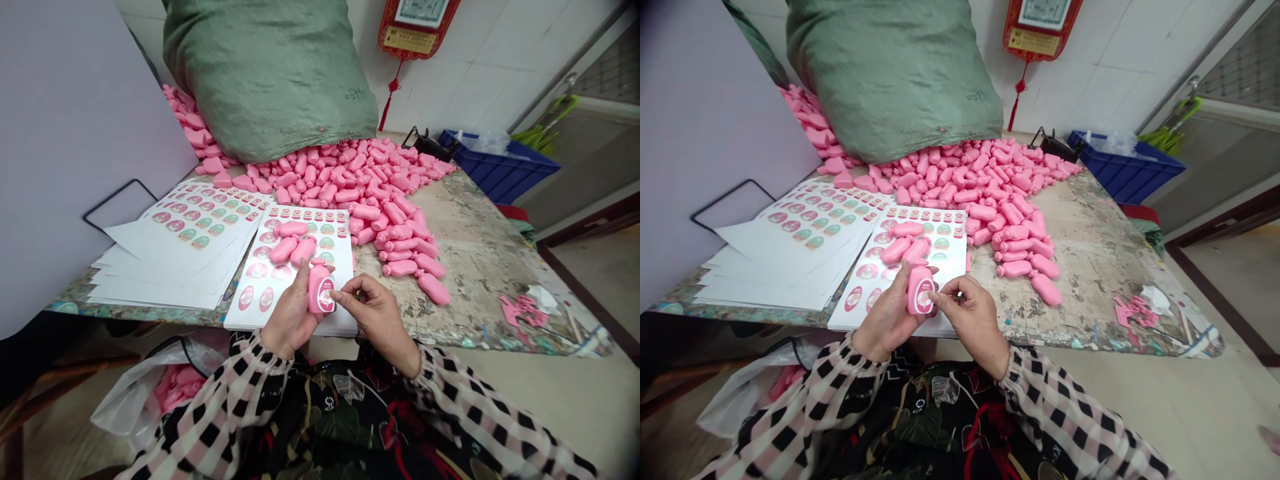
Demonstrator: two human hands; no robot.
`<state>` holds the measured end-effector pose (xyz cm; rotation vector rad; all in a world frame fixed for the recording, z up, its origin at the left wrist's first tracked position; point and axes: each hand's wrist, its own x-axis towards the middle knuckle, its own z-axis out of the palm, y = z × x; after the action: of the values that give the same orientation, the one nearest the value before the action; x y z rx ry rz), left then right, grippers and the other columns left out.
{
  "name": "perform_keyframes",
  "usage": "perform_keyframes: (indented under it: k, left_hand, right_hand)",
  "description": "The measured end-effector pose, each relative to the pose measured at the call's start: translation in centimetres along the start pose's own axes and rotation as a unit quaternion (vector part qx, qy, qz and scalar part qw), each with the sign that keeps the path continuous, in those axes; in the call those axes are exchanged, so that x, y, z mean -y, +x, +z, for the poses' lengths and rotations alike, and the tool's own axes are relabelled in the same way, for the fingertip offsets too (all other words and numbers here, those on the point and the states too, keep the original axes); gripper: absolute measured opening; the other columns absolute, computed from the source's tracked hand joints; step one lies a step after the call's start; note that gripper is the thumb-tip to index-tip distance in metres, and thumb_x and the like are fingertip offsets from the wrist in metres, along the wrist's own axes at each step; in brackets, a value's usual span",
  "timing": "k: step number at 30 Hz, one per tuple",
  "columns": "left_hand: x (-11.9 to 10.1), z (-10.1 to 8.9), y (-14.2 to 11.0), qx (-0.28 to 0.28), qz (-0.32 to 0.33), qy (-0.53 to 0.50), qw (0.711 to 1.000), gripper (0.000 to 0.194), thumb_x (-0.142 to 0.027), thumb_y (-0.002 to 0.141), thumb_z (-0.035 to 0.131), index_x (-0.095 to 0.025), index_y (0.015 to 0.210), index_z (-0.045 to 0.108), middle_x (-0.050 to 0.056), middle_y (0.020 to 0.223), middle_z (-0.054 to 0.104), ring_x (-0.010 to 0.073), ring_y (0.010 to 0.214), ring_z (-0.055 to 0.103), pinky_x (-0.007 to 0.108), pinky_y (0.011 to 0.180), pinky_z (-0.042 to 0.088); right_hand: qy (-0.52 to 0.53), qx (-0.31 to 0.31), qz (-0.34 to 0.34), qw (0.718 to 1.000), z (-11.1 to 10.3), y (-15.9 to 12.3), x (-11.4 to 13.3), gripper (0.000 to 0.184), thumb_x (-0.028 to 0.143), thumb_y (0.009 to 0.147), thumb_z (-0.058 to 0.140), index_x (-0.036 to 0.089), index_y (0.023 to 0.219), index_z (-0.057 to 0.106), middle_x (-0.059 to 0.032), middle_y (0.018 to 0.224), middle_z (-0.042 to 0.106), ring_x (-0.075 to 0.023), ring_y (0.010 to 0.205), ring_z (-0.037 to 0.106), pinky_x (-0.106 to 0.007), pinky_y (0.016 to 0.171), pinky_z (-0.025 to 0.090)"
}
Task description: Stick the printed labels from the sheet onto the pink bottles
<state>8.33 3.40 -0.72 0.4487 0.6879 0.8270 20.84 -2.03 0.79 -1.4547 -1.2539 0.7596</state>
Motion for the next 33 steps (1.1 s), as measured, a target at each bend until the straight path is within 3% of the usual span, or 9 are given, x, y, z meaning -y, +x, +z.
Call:
perform_keyframes:
  k: [11, 33]
  left_hand:
    - [0.4, 0.4, -0.4, 0.013, 0.016, 0.031, 0.999, 0.048, -0.058, 0.074, 0.056, -0.017, 0.099, 0.061, 0.001, 0.08, 0.058, 0.0099, 0.064, 0.055, 0.022, 0.054, 0.047]
    - [0.3, 1.0, -0.5, 0.012, 0.006, 0.033, 0.999, 0.057, -0.064, 0.071, 0.054, -0.016, 0.102, 0.06, 0.001, 0.076, 0.056, 0.0096, 0.061, 0.054, 0.021, 0.049, 0.045]
  right_hand:
    - [-0.01, 0.013, 0.008, 1.0, 0.0, 0.3, -0.5, 0.019, 0.038, 0.075, 0.065, 0.02, 0.07, 0.06, 0.0012, 0.067, 0.061, -0.0118, 0.06, 0.054, -0.025, 0.06, 0.042]
    - [0.004, 0.015, 0.017, 1.0, 0.0, 0.2, -0.7, 0.02, 0.039, 0.075, 0.066, 0.02, 0.07, 0.06, 0.001, 0.065, 0.061, -0.0131, 0.06, 0.056, -0.027, 0.061, 0.044]
